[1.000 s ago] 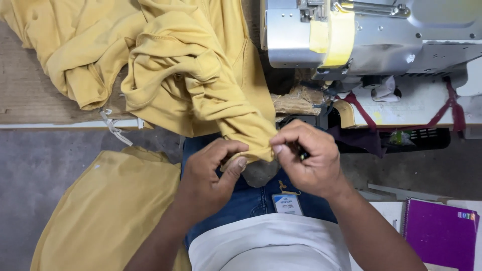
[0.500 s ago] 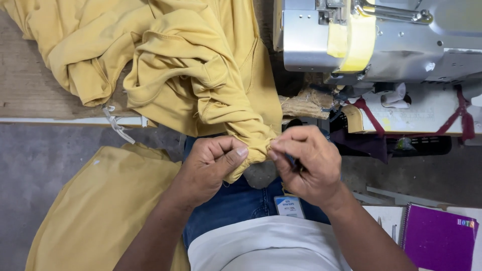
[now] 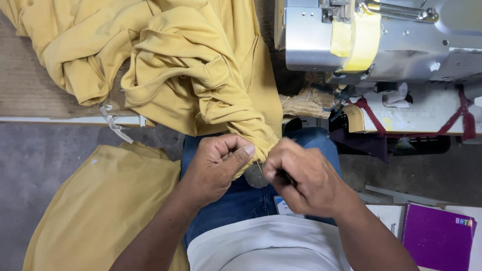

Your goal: Trimming excess threads from a yellow garment using a hand-held thread trimmer at a sewing workstation.

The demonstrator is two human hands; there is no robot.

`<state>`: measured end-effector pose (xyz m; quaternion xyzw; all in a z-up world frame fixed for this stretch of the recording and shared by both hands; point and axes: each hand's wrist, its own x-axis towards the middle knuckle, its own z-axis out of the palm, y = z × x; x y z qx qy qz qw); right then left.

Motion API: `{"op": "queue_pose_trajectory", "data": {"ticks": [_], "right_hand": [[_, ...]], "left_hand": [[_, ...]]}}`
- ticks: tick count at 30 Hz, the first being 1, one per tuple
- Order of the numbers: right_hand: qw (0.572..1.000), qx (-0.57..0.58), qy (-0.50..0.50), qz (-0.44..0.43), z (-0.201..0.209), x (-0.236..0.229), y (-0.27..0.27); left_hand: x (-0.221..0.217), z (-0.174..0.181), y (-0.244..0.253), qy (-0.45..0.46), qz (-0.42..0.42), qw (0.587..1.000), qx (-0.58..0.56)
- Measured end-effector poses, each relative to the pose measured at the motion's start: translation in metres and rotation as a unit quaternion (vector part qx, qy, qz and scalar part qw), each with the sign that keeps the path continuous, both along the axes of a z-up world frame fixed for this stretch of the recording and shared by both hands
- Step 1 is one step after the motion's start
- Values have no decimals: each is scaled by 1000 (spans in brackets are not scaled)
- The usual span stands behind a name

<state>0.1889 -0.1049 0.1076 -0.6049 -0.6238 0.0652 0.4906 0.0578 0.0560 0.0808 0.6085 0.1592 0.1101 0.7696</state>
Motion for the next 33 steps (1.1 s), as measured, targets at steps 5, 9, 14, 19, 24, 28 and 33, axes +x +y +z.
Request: {"op": "queue_pose_trajectory", "data": {"ticks": [5, 9, 14, 19, 24, 28, 33], "right_hand": [[975, -76, 163, 130, 22, -5, -20], [993, -68, 66, 68, 13, -8, -22], [989, -17, -86, -118, -17, -10, -16], [983, 10, -144, -115, -29, -11, -12], [995, -30, -33, -89, -8, -18, -12], [991, -47, 104, 66, 10, -18, -17], [991, -38, 120, 37, -10, -22, -23]], "left_hand": [[-5, -1, -1, 14, 26, 999, 17], [-5, 7, -3, 108, 25, 993, 42], [-4, 13, -8, 104, 36, 993, 29], [-5, 11, -10, 86, 33, 996, 10], [-9, 10, -13, 73, 32, 995, 66], [-12, 9, -13, 80, 45, 993, 75], [-9, 11, -14, 94, 40, 992, 69]]}}
